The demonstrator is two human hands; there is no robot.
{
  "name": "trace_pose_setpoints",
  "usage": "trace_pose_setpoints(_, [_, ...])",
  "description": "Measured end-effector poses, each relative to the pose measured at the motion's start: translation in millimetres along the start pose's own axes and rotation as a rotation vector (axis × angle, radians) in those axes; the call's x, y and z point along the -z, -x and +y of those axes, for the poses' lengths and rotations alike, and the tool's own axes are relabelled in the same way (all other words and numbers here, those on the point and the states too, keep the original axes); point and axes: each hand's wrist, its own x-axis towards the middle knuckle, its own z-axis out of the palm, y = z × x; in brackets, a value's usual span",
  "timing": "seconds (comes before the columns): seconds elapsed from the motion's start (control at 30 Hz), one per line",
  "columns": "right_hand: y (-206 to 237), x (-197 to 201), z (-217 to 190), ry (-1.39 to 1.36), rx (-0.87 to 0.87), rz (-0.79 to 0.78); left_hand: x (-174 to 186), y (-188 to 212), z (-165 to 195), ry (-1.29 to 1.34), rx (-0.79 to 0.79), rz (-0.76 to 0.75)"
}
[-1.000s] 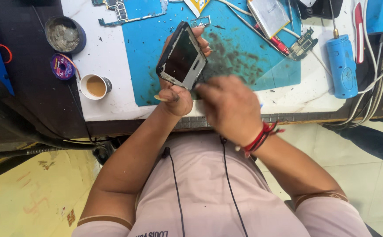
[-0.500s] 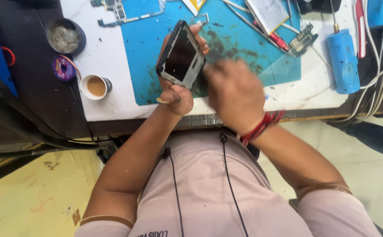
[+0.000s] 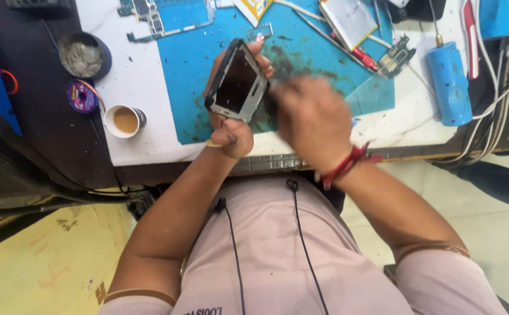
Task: The person disassembles a smartphone, removes the battery, and uses a hot air gun to heat the device's frame. They then use a prying tool to separate the screen from the frame and wipe the interior with a cloth.
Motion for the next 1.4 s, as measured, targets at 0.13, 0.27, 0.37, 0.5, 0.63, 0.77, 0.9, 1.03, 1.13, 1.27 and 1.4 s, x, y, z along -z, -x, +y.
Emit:
trace_pose_setpoints(0.13, [4, 3, -11, -0.067, 0.005, -0.012, 2, 3, -1, -0.027, -0.004, -0.002])
trace_pose_setpoints(0.27, [14, 3, -13, -0.211, -0.034, -0.039, 4, 5, -6, 0.007, -0.049, -0.029])
trace_pose_setpoints(0.37, [6, -2, 12, -0.13, -0.134, 0.13, 5, 7, -10, 0.093, -0.02, -0.01])
trace_pose_setpoints(0.5, [4, -5, 25, -0.216, -0.147, 0.097, 6, 9, -11, 0.079, -0.023, -0.018])
trace_pose_setpoints(0.63, [0, -4, 18, -0.169, -0.113, 0.107, 6, 8, -5, -0.027, -0.004, -0.021])
trace_pose_setpoints(0.77, [-3, -2, 14, -0.168, -0.113, 0.117, 3, 5, -2, -0.056, -0.006, -0.002])
trace_pose_setpoints(0.9, [-2, -4, 14, -0.146, -0.109, 0.124, 1, 3, -2, -0.042, -0.031, 0.004])
trace_pose_setpoints(1.03, [-2, -4, 13, -0.132, -0.099, 0.135, 4, 4, 1, -0.097, -0.018, -0.017])
trace_pose_setpoints(1.13, [-4, -3, 11, -0.146, -0.103, 0.141, 4, 4, 2, -0.106, -0.033, -0.017])
trace_pose_setpoints(1.27, [-4, -3, 7, -0.122, -0.115, 0.137, 2, 3, -2, -0.088, -0.067, -0.009])
trace_pose_setpoints(1.4, [-2, -3, 4, -0.095, -0.118, 0.14, 3, 4, -1, -0.095, -0.037, -0.007])
